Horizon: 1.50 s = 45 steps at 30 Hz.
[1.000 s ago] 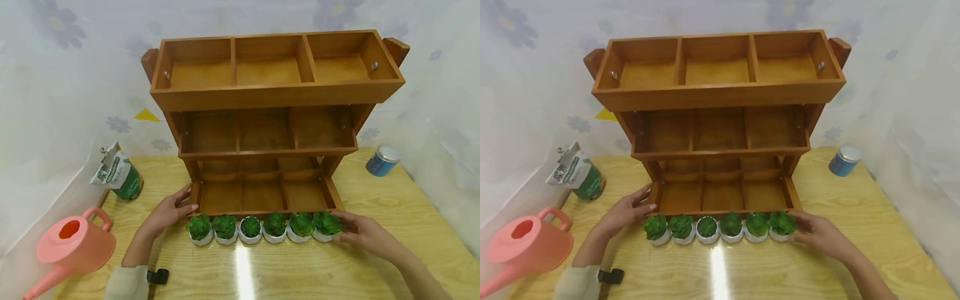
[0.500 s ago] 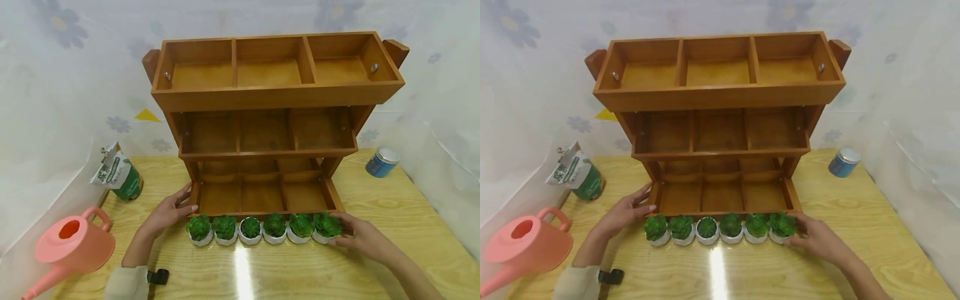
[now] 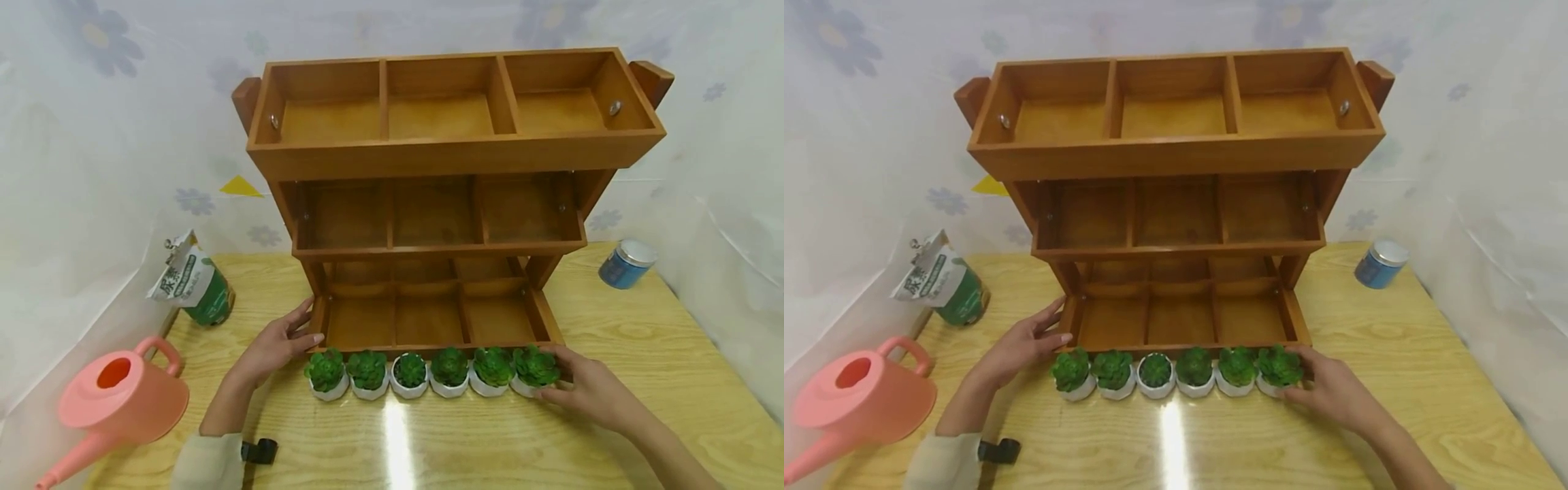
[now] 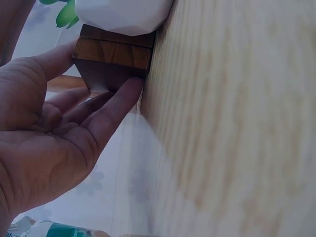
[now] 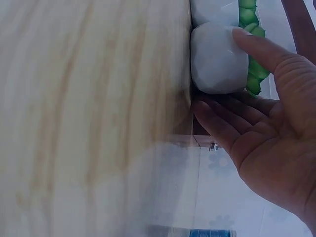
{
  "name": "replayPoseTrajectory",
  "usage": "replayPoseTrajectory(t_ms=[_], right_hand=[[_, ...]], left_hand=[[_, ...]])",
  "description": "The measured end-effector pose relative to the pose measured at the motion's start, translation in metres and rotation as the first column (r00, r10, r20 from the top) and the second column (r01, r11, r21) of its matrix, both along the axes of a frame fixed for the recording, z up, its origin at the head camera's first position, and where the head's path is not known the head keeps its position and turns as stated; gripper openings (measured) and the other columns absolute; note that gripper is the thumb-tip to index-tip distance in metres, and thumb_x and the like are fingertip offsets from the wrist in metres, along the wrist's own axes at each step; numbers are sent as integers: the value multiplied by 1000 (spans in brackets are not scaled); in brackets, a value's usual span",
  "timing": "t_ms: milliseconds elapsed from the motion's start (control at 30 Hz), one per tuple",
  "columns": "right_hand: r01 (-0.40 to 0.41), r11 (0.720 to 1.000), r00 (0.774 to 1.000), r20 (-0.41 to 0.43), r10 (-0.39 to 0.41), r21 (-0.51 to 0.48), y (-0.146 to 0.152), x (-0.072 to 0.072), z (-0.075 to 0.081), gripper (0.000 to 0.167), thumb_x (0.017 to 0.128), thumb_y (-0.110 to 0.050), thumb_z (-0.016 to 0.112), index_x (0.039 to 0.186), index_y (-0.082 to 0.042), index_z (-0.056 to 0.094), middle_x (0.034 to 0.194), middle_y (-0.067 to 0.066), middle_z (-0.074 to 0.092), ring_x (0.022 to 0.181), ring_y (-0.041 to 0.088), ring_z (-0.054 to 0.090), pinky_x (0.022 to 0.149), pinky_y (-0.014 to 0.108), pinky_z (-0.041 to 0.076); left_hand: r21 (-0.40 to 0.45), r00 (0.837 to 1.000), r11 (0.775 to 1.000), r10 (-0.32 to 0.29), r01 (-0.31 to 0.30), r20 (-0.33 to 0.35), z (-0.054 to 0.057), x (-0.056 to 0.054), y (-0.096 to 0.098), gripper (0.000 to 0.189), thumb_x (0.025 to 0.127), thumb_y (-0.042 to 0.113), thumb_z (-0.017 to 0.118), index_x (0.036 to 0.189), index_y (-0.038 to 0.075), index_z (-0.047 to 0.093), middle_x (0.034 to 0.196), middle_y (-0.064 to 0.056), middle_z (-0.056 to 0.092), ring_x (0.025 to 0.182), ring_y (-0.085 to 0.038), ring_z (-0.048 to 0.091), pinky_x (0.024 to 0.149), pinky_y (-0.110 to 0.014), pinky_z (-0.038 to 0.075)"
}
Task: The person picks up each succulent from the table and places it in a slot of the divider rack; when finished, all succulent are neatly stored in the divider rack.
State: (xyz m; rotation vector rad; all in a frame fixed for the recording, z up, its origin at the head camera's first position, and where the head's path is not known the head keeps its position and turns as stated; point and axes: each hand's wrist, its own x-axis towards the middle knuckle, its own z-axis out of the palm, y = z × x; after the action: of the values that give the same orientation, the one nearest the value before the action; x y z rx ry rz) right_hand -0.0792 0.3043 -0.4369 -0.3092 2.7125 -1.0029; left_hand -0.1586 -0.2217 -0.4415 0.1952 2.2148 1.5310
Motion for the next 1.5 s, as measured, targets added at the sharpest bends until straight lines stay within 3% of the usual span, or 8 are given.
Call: replayPoseTrajectory(t_ms=[333, 633, 767, 933, 1500], right_hand=[[18, 1000, 999, -42, -17, 22, 3, 3, 1, 72, 83, -41, 84, 139, -4, 56, 129, 24, 66, 108, 38, 71, 83, 41, 61], [71, 993, 991, -118, -60, 90, 10, 3, 10, 63, 84, -44, 83, 135, -15, 61, 124, 9, 71, 104, 20, 72, 78, 23, 57], [69, 996, 987, -151, -59, 62, 15, 4, 17, 60, 84, -37, 84, 134, -14, 62, 123, 9, 71, 100, 1, 69, 77, 20, 58], [75, 996, 976, -207, -62, 54, 17, 3, 28, 60, 83, -33, 86, 134, -12, 62, 121, 12, 71, 98, -13, 61, 75, 17, 57], [75, 997, 969, -238, -73, 0, 12, -22, 44, 61, 90, -27, 80, 142, -8, 55, 124, 18, 69, 98, -21, 53, 73, 11, 52]], left_hand=[[-22, 1000, 1000, -1, 0, -6, 1, 0, 3, 85, 101, 33, 64, 165, 30, 8, 170, -17, 15, 154, -41, 23, 111, -49, 46], [-16, 1000, 1000, 12, -12, 3, 0, 1, 2, 85, 101, 32, 65, 165, 30, 8, 170, -17, 16, 154, -41, 24, 110, -48, 47], [-15, 1000, 1000, 17, -16, 6, 0, 1, 2, 84, 101, 32, 65, 165, 29, 10, 170, -17, 17, 154, -41, 25, 110, -47, 48], [-18, 999, 999, 31, -31, 13, 1, 2, 3, 84, 101, 31, 65, 165, 28, 11, 170, -16, 16, 153, -40, 26, 110, -46, 49], [13, 1000, 1000, 24, -24, 16, 2, 2, 2, 82, 101, 29, 64, 164, 29, 12, 171, -14, 14, 155, -38, 23, 110, -45, 48]])
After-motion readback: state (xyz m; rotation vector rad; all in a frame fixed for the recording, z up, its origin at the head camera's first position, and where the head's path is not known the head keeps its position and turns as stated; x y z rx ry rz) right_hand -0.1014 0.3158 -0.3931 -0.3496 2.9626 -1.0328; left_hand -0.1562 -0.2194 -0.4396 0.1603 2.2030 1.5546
